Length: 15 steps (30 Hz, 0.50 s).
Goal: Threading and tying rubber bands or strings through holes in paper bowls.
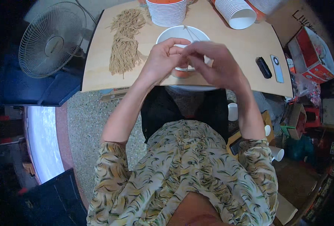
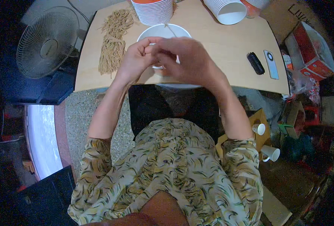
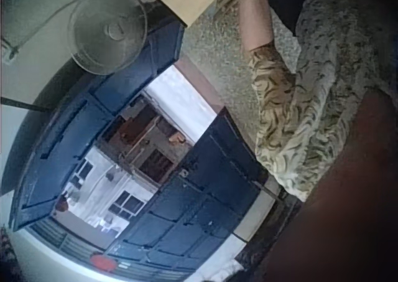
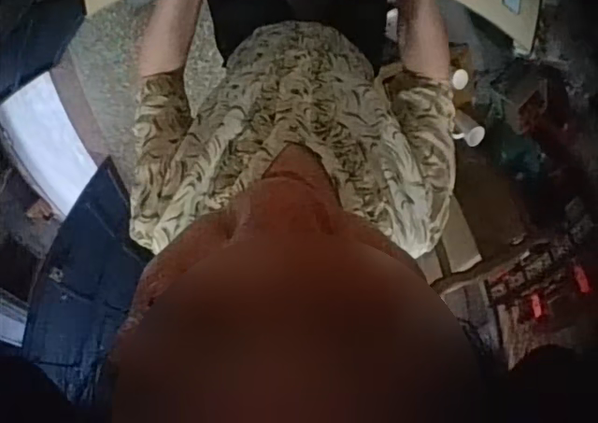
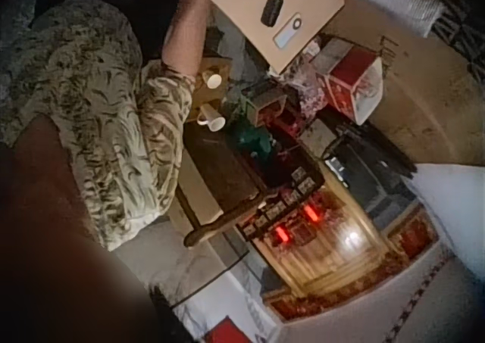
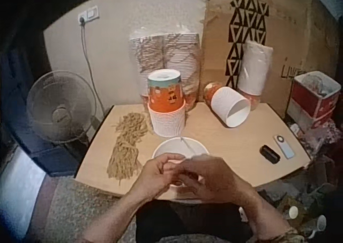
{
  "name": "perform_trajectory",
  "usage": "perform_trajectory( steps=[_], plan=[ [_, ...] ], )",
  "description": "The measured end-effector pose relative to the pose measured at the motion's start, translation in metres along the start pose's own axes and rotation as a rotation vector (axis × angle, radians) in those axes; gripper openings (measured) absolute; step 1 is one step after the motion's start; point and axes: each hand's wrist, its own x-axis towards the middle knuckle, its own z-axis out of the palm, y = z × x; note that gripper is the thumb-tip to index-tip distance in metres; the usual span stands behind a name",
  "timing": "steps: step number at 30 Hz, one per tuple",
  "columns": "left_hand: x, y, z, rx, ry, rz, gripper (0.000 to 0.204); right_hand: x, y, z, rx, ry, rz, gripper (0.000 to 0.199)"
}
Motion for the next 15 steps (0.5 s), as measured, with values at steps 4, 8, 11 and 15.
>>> perform_trajectory(
  steps=[4, 8, 11, 15],
  plan=[
    [-0.002, 0.008, 0.0, -0.029, -0.107, -0.101, 0.036, 0.021, 0.023, -0.007, 0.036, 0.026, 0.003, 0.009],
    [-0.004, 0.009, 0.001, -0.082, -0.178, -0.122, 0.039, 0.025, 0.041, -0.002, 0.073, 0.005, 0.217, 0.011],
    [-0.005, 0.003, -0.001, -0.153, -0.171, -0.111, 0.039, 0.02, 0.052, 0.006, 0.178, 0.037, 0.332, 0.012],
    [-0.007, 0.004, -0.007, -0.137, -0.126, -0.108, 0.041, 0.006, 0.06, 0.012, 0.043, 0.156, 0.238, 0.012]
  ],
)
